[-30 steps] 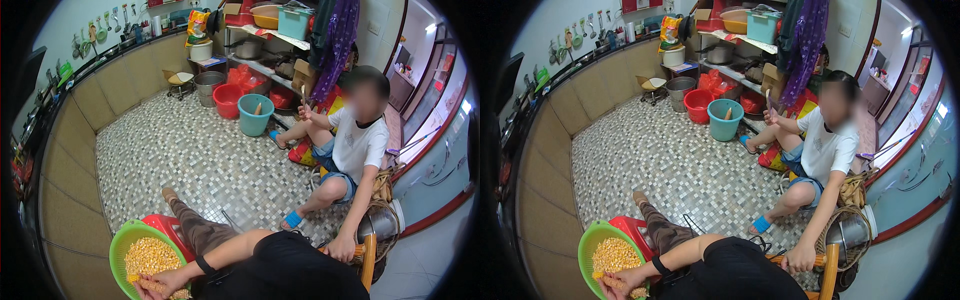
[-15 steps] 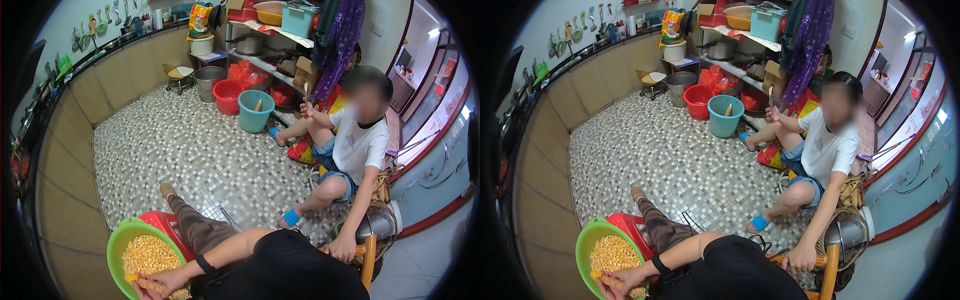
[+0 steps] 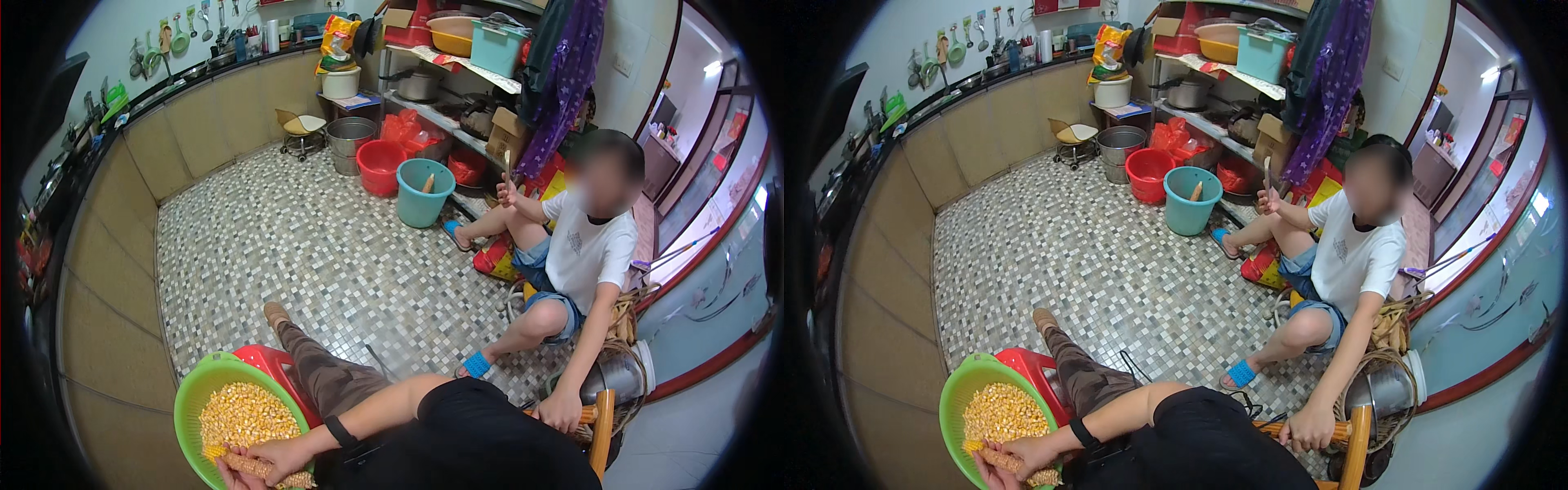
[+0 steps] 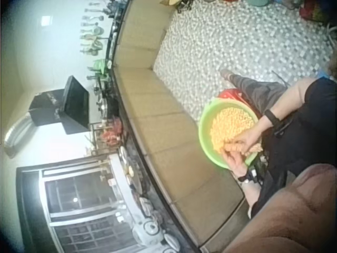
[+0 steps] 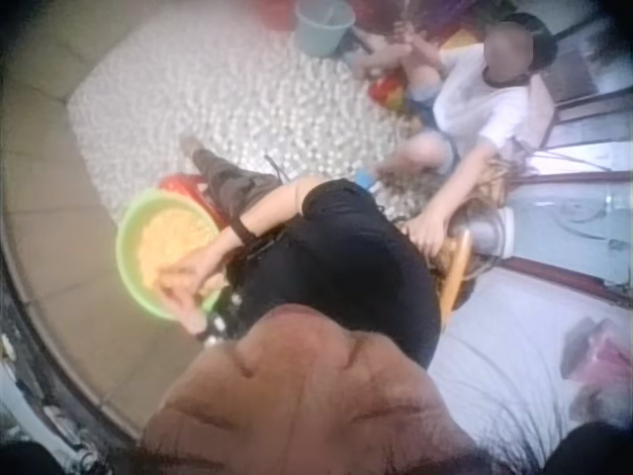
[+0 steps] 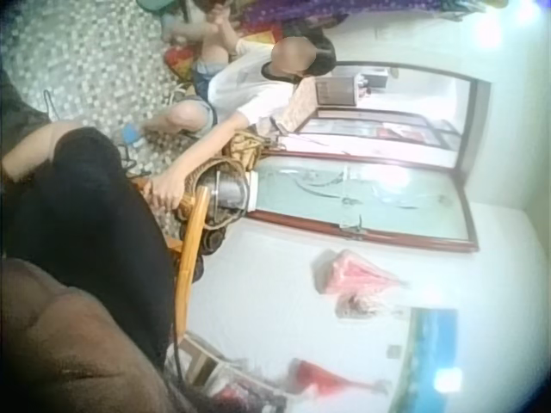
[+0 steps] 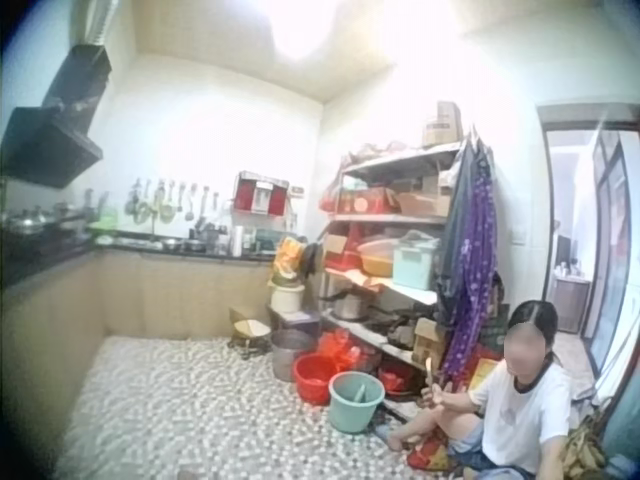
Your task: Stripping kernels from a cob of corn into a plastic bowl by hand.
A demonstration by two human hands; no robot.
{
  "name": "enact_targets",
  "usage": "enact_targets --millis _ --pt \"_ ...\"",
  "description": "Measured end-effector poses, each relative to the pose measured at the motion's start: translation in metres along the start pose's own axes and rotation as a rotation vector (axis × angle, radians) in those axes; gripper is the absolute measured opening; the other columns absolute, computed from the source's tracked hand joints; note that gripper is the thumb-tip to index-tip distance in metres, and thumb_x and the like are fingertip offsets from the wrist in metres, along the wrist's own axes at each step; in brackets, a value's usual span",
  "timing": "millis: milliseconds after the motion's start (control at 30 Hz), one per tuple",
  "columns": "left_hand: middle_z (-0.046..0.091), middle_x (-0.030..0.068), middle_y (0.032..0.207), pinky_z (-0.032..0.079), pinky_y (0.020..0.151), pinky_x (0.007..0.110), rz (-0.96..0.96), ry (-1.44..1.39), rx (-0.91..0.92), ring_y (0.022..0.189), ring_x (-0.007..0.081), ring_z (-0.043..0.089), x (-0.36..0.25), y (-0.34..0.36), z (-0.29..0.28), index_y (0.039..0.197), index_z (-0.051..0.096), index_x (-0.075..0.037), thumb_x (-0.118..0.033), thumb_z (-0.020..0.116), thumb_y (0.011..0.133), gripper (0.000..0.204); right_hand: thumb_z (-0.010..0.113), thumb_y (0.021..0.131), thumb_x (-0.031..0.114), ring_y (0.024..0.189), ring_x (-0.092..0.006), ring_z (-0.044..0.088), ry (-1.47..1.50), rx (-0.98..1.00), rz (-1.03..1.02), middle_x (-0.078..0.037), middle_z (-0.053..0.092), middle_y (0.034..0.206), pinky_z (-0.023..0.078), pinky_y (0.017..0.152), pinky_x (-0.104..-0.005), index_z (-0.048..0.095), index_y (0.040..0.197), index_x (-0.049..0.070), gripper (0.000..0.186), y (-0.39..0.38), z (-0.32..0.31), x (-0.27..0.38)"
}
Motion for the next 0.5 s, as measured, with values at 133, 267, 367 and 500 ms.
enact_targets --millis 133,267,367,500 --pt "0.053 0.016 0.12 0.047 0.089 0.038 0.045 -0.116 0.005 0.105 0.0252 0.055 0.008 0.009 -0.007 0.131 0.038 -0.003 -0.033 0.049 0.093 0.049 0.068 0.07 0.025 0.1 -0.0245 0.056 -0.627 0.331 0.042 -0.015 0.058 0.104 0.044 0.087 -0.0331 0.047 0.117 0.0 0.057 0.009 -0.024 0.022" --pt "0.056 0.015 0.117 0.049 0.087 0.037 0.078 -0.201 0.014 0.101 0.0241 0.057 0.015 0.016 -0.01 0.127 0.043 -0.004 -0.028 0.045 0.096 0.039 0.067 0.072 0.019 0.103 -0.0274 0.056 -0.568 0.326 0.093 -0.017 0.056 0.111 0.044 0.088 -0.0349 0.042 0.126 0.002 0.062 0.011 -0.025 0.026" --pt "0.057 0.0142 0.114 0.051 0.085 0.036 0.104 -0.241 0.036 0.099 0.0233 0.058 0.019 0.021 -0.013 0.124 0.047 -0.005 -0.025 0.042 0.098 0.033 0.067 0.073 0.018 0.102 -0.027 0.056 -0.543 0.316 0.1 -0.017 0.057 0.108 0.044 0.087 -0.0351 0.041 0.126 0.002 0.061 0.012 -0.028 0.024" --pt "0.059 0.0133 0.101 0.051 0.084 0.038 0.006 -0.292 -0.085 0.094 0.0233 0.058 0.015 0.016 -0.011 0.118 0.049 -0.004 -0.018 0.048 0.092 0.03 0.068 0.073 0.02 0.102 -0.0265 0.055 -0.584 0.316 0.136 -0.016 0.056 0.108 0.044 0.087 -0.0352 0.041 0.125 0.001 0.061 0.007 -0.022 0.034"
Point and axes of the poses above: each hand's wrist, its own y-axis towards the middle knuckle, its own z-axis out of the palm, x = y × z, the point moved 6 cm from there along y, towards the middle knuckle
